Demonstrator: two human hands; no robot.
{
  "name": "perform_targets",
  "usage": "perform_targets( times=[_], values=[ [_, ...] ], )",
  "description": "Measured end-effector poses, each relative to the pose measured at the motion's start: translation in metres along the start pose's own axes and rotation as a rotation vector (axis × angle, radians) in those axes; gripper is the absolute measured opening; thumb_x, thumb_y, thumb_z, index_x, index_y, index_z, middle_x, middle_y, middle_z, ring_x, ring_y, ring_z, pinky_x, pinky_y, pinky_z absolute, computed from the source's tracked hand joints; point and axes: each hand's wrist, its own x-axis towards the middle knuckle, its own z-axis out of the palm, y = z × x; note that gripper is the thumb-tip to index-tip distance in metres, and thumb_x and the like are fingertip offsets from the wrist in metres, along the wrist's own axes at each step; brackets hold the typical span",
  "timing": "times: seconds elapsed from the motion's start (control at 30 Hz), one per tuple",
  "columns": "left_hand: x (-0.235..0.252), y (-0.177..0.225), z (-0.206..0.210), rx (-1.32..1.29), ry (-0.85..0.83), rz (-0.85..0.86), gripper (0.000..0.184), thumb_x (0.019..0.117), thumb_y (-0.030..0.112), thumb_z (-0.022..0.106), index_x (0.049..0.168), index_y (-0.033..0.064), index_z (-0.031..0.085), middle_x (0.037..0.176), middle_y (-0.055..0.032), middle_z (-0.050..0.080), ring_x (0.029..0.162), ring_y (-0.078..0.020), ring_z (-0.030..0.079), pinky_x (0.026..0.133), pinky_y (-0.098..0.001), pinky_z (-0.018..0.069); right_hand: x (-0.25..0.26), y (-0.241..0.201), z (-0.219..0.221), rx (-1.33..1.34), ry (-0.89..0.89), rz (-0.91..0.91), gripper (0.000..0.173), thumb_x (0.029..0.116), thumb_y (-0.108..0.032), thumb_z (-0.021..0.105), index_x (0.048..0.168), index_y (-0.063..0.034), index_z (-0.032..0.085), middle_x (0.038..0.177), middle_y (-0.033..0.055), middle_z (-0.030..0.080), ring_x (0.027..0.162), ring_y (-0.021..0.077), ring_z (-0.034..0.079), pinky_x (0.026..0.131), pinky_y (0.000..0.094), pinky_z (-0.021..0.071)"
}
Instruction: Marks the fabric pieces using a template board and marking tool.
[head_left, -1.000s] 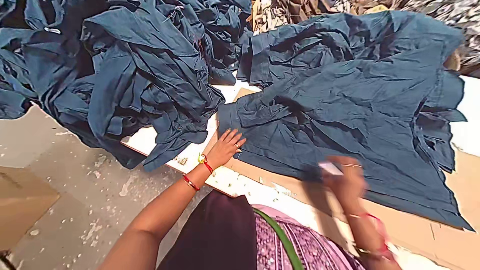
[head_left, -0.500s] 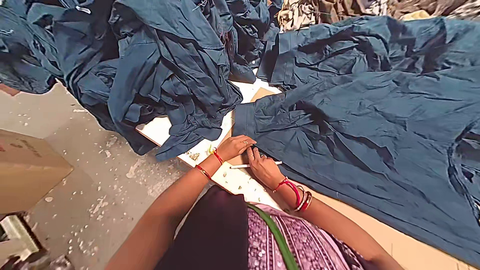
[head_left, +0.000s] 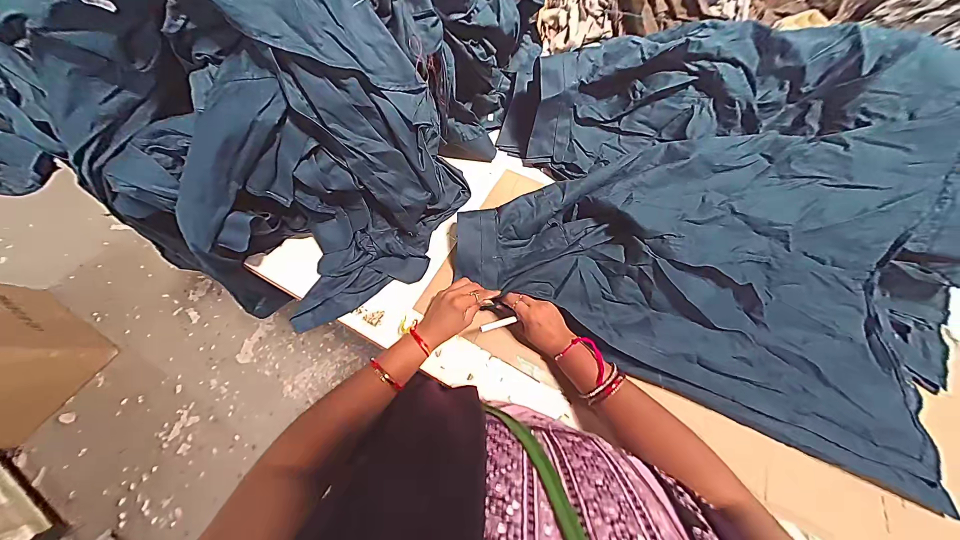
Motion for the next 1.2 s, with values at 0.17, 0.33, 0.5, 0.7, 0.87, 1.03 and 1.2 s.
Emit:
perform_targets(
  times=[0.17,0.33,0.5,0.7,0.87,1.03,1.2],
  values=[
    [0.002,0.002,0.001,-0.006,-0.023,0.074,0.026,0.0942,0.000,0.056,0.109,-0.0047,0.077,0.099,-0.0196,0.077,0.094,-0.0356,0.074,0.089,-0.0404,0.0577,0.004,0.002,0.002,-0.010,0.021,-0.074,0.018,0.0901,0.001,0.059,0.098,0.0079,0.073,0.096,0.0275,0.073,0.076,0.0405,0.074,0.060,0.0475,0.0587],
    [0.001,0.003,0.002,0.131,-0.115,0.199,0.028,0.0982,0.011,0.056,0.111,-0.0063,0.074,0.099,-0.0226,0.075,0.093,-0.0402,0.073,0.086,-0.0493,0.0583,-0.002,-0.005,0.003,-0.073,0.008,-0.046,0.020,0.0963,-0.008,0.060,0.098,0.0041,0.075,0.107,0.0225,0.076,0.090,0.0371,0.076,0.070,0.0486,0.0608],
    [-0.002,-0.022,-0.023,0.196,-0.234,0.206,0.030,0.0998,0.006,0.050,0.114,-0.0074,0.073,0.112,-0.0295,0.072,0.106,-0.0539,0.068,0.088,-0.0666,0.0521,-0.035,-0.039,-0.059,-0.125,-0.359,0.622,0.031,0.1007,-0.002,0.048,0.124,0.0047,0.068,0.120,0.0253,0.070,0.105,0.0441,0.070,0.081,0.0582,0.0539],
    [-0.010,-0.037,-0.059,0.351,-0.232,0.149,0.025,0.1029,0.003,0.053,0.117,-0.0019,0.073,0.114,-0.0259,0.073,0.110,-0.0494,0.067,0.094,-0.0553,0.0531,-0.224,-0.002,-0.177,-0.313,-0.126,1.393,0.030,0.0944,-0.011,0.063,0.119,0.0054,0.068,0.119,0.0298,0.067,0.113,0.0474,0.065,0.093,0.0664,0.0476],
    [-0.018,-0.011,-0.054,0.315,-0.233,0.001,0.029,0.0983,-0.004,0.050,0.119,-0.0099,0.069,0.120,-0.0329,0.068,0.115,-0.0560,0.063,0.099,-0.0608,0.0485,-0.337,0.008,-0.238,0.333,0.432,1.488,0.053,0.0907,0.004,0.046,0.144,-0.0007,0.049,0.128,0.0054,0.066,0.071,0.0013,0.055,0.057,0.0199,0.0432],
    [-0.020,-0.009,-0.054,0.282,-0.236,-0.026,0.031,0.1006,0.002,0.051,0.122,-0.0130,0.067,0.123,-0.0344,0.067,0.118,-0.0551,0.062,0.105,-0.0575,0.0459,-0.338,0.036,-0.251,0.687,0.998,1.778,0.045,0.1108,-0.041,0.039,0.113,-0.0012,0.060,0.086,0.0047,0.072,0.069,0.0067,0.066,0.061,0.0223,0.0500],
    [-0.017,-0.004,-0.052,0.294,-0.241,-0.076,0.030,0.1007,0.002,0.052,0.123,-0.0117,0.068,0.124,-0.0333,0.067,0.120,-0.0528,0.062,0.107,-0.0541,0.0451,-0.339,0.048,-0.263,0.385,0.691,1.844,0.020,0.1014,-0.021,0.064,0.107,-0.0012,0.064,0.074,-0.0020,0.063,0.050,-0.0002,0.046,0.047,0.0186,0.0386]
  ],
)
